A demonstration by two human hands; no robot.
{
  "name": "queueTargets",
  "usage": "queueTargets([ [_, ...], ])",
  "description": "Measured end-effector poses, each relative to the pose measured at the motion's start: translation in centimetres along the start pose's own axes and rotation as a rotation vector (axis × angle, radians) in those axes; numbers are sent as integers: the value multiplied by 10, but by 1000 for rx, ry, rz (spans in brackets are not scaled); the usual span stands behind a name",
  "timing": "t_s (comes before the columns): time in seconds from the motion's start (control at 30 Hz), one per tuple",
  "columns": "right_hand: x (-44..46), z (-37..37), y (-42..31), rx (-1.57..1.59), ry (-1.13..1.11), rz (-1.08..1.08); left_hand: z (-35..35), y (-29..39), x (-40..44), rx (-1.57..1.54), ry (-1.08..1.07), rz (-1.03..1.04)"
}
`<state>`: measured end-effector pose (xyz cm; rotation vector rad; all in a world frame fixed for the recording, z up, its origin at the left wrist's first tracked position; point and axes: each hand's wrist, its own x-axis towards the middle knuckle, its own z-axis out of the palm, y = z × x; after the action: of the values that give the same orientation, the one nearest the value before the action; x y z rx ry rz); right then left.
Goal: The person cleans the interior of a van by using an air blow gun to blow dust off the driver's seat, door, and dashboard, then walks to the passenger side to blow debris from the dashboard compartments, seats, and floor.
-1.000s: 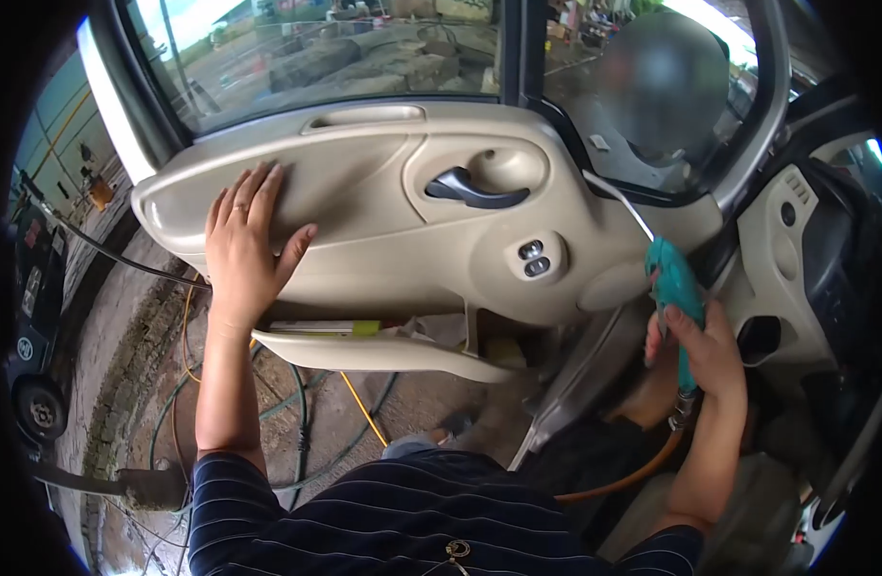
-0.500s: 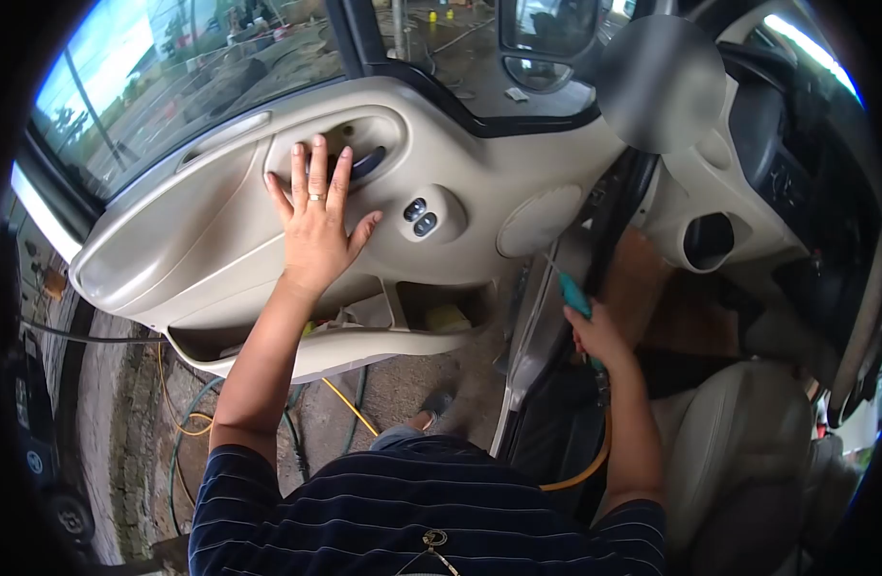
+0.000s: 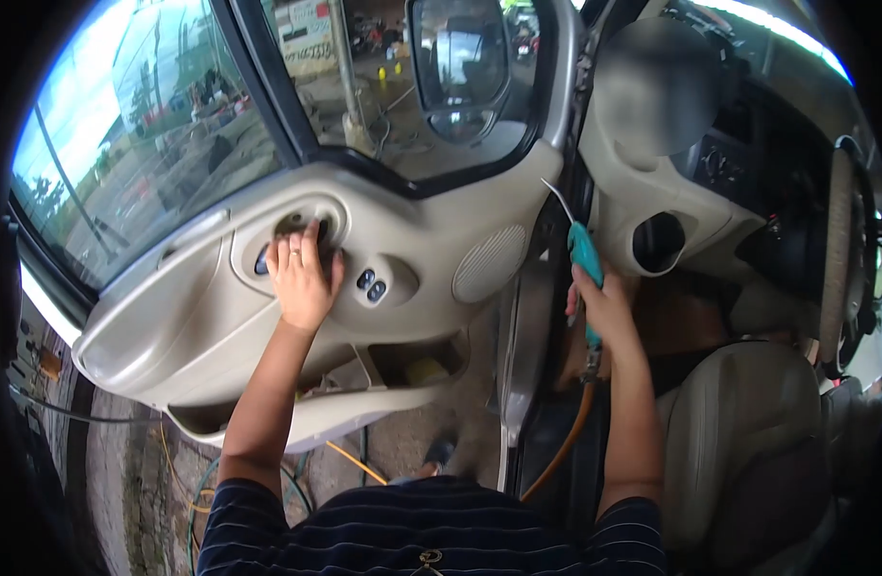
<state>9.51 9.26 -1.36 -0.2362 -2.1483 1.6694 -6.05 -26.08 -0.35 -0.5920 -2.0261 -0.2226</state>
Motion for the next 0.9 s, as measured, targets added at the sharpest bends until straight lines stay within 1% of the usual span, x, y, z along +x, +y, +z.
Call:
queueTargets([
  [0.03, 14, -7, -18, -72, 17, 75, -5, 0, 6, -40, 0, 30],
  [0.1, 41, -17, -51, -205, -15, 43, -19, 2, 22, -111, 55, 90],
  [0.13, 50, -17, -69, -171, -7, -19, -23, 2, 27, -95, -8, 83],
  [0.2, 68, -14, -102, -30, 75, -42, -37, 7, 54, -82, 78, 182],
  [0.23, 76, -13, -118, 36, 88, 10, -38, 4, 66, -91, 35, 184],
  [0.27, 85, -17, -126, 35, 99, -11, -41, 3, 79, -92, 58, 189],
  [0.33, 109, -17, -132, -112, 74, 15, -48, -3, 105, 12, -35, 203],
  [0.37, 116, -15, -134, -125, 82, -11, -46, -10, 114, 57, -103, 176],
  [0.43, 117, -9, -150, -12, 137, -152, -34, -30, 128, 147, -125, 160],
  [0.47, 107, -3, -171, 47, 145, -149, -33, -41, 134, 194, -205, 148],
  [0.5, 105, 0, -184, 107, 156, -217, -36, -48, 138, 238, -221, 212],
  [0.53, 104, 5, -195, 168, 167, -277, -34, -57, 140, 193, -198, 269],
  [0.6, 94, 19, -226, 229, 165, -428, -37, -69, 146, 218, -198, 370],
  [0.63, 83, 30, -243, 265, 174, -499, -38, -71, 147, 220, -196, 373],
  [0.67, 69, 39, -260, 304, 136, -593, -44, -68, 150, 196, -201, 346],
  [0.73, 40, 61, -291, 422, 50, -692, -52, -67, 152, 189, -190, 323],
  [0.77, 34, 68, -303, 403, -10, -720, -53, -69, 154, 200, -205, 313],
  [0.83, 25, 87, -324, 356, -93, -711, -62, -79, 157, 310, -275, 356],
  [0.87, 23, 93, -330, 263, -154, -706, -70, -85, 158, 409, -315, 398],
  [0.9, 23, 102, -334, 257, -231, -686, -79, -92, 158, 407, -333, 414],
])
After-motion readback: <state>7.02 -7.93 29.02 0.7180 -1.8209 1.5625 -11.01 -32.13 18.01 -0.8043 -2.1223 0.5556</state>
